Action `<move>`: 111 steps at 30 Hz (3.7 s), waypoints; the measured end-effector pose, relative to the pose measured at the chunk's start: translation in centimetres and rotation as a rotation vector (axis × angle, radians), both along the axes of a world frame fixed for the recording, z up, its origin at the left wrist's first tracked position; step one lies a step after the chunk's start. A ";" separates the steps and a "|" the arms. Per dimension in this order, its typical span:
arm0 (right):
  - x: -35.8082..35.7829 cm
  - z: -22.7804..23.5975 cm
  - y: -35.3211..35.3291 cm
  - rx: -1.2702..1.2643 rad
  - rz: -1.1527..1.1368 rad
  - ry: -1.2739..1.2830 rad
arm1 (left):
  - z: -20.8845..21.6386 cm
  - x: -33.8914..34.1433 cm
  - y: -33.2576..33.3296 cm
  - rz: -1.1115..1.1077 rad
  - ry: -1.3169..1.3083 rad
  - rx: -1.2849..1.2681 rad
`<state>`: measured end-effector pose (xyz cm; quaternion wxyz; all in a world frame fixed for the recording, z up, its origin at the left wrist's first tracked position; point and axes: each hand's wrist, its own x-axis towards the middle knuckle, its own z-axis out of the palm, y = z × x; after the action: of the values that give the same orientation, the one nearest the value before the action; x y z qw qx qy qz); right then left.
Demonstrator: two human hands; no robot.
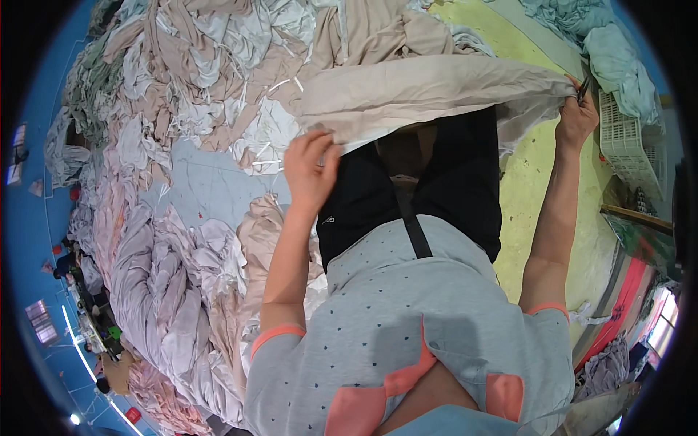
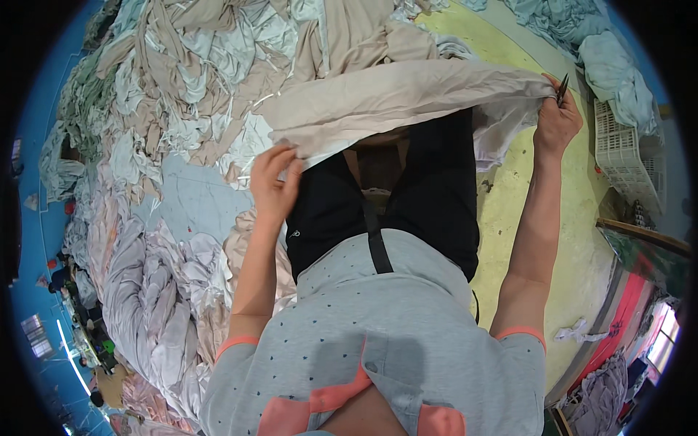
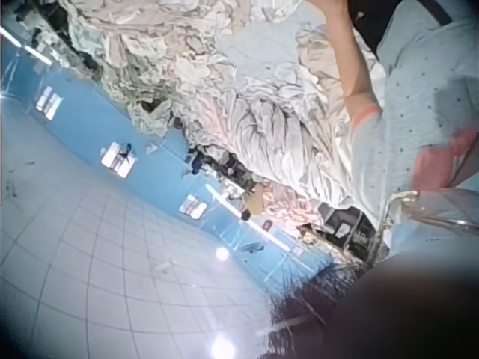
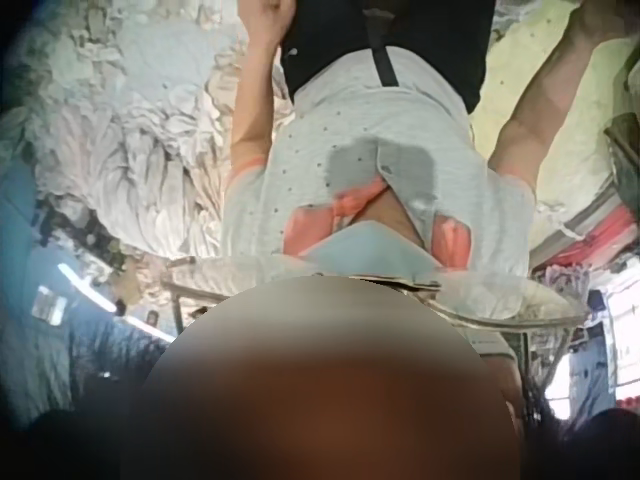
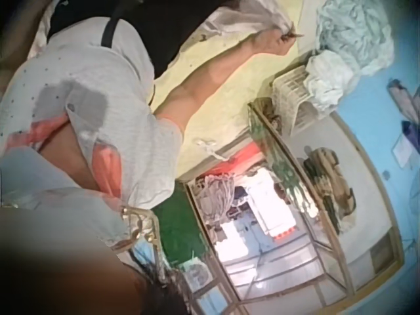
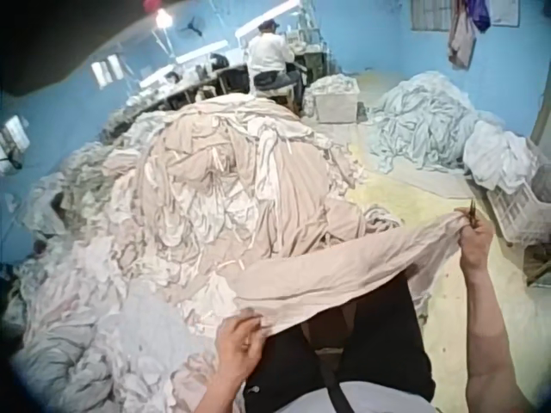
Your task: The recorder uses a small hand tool to trim loose threads or inspect the seams of white fabric pieces in a factory setting.
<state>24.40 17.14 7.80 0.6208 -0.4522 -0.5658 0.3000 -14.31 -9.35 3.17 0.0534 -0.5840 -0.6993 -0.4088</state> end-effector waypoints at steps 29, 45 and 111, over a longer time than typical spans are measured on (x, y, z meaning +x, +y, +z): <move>4.6 -1.8 2.8 -0.509 0.548 -0.560 | 1.4 -11.0 2.6 -0.120 -0.781 -0.437; 2.5 -10.5 5.8 -0.557 0.359 -0.479 | -2.9 -12.0 7.2 -0.003 -0.660 -0.471; -9.9 14.0 -9.6 0.690 0.624 -0.903 | -3.7 -6.5 2.8 0.443 -0.083 0.386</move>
<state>14.50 7.51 21.79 0.3151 -0.1225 -0.9399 0.0475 -20.85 -6.55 -0.53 0.2228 -0.3789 -0.7207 -0.5361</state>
